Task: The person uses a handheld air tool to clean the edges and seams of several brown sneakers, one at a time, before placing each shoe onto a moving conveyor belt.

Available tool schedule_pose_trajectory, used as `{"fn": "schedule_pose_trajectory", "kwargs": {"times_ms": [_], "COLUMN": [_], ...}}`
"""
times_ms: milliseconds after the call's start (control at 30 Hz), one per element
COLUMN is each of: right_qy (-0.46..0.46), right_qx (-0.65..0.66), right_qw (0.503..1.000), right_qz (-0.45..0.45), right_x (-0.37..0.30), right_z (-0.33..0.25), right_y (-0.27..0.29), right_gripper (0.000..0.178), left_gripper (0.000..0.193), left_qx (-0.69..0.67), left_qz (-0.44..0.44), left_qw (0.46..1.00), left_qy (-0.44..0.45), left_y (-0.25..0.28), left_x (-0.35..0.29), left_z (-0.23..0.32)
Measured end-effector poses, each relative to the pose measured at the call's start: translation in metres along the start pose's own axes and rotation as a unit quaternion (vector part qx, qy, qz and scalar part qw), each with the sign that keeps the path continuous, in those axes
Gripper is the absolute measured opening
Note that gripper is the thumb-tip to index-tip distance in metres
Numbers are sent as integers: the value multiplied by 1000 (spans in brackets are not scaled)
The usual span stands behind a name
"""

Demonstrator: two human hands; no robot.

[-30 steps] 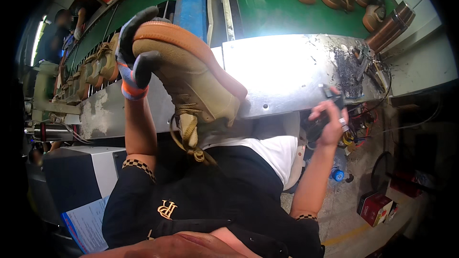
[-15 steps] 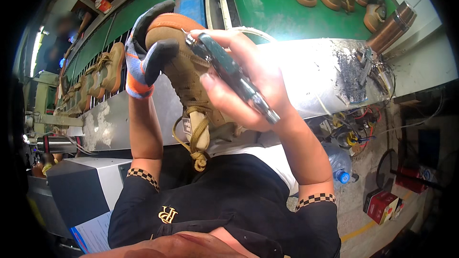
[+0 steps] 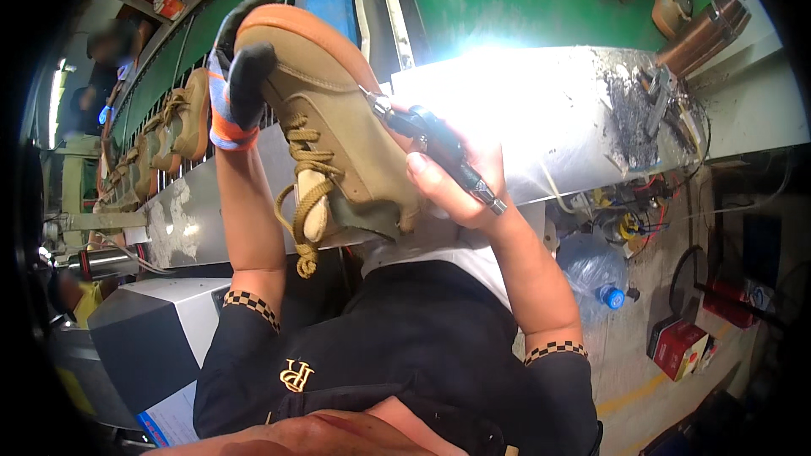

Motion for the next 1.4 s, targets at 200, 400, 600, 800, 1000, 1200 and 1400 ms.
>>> {"fn": "schedule_pose_trajectory", "kwargs": {"times_ms": [200, 400, 600, 800, 1000, 1200, 1400], "right_qy": [-25, -67, -97, -128, -112, -134, -133], "right_qx": [24, 52, 94, 152, 102, 72, 56], "right_qw": [999, 996, 989, 977, 984, 982, 981], "right_qz": [-1, 27, 58, 76, 97, 115, 132], "right_x": [-27, -58, -76, -77, -56, -45, -58], "right_z": [33, 59, 78, 78, 90, 93, 85], "right_y": [5, 6, 12, 4, -11, -29, -32], "right_gripper": [51, 52, 56, 53, 42, 38, 41], "left_gripper": [51, 52, 62, 46, 61, 69, 78], "left_qx": [-70, -79, 50, -26, -99, -16, -27], "left_qz": [7, 17, 62, 178, 214, 225, 90], "left_qw": [997, 996, 997, 972, 927, 859, 779], "left_qy": [-29, -41, -23, 149, 291, 459, 620], "left_y": [7, 21, 34, 73, 89, 74, 26], "left_x": [-3, -9, -31, -96, -183, -262, -289], "left_z": [-12, -26, -48, -59, -40, 34, 90]}}
Point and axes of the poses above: each hand's wrist, its own x-axis towards the middle knuckle, its own y-axis out of the back of the hand, z = x × y, the point moved 2 cm from there along x, towards the middle knuckle, and after that the axes turned 13 degrees about -y, right-handed, at the moved point
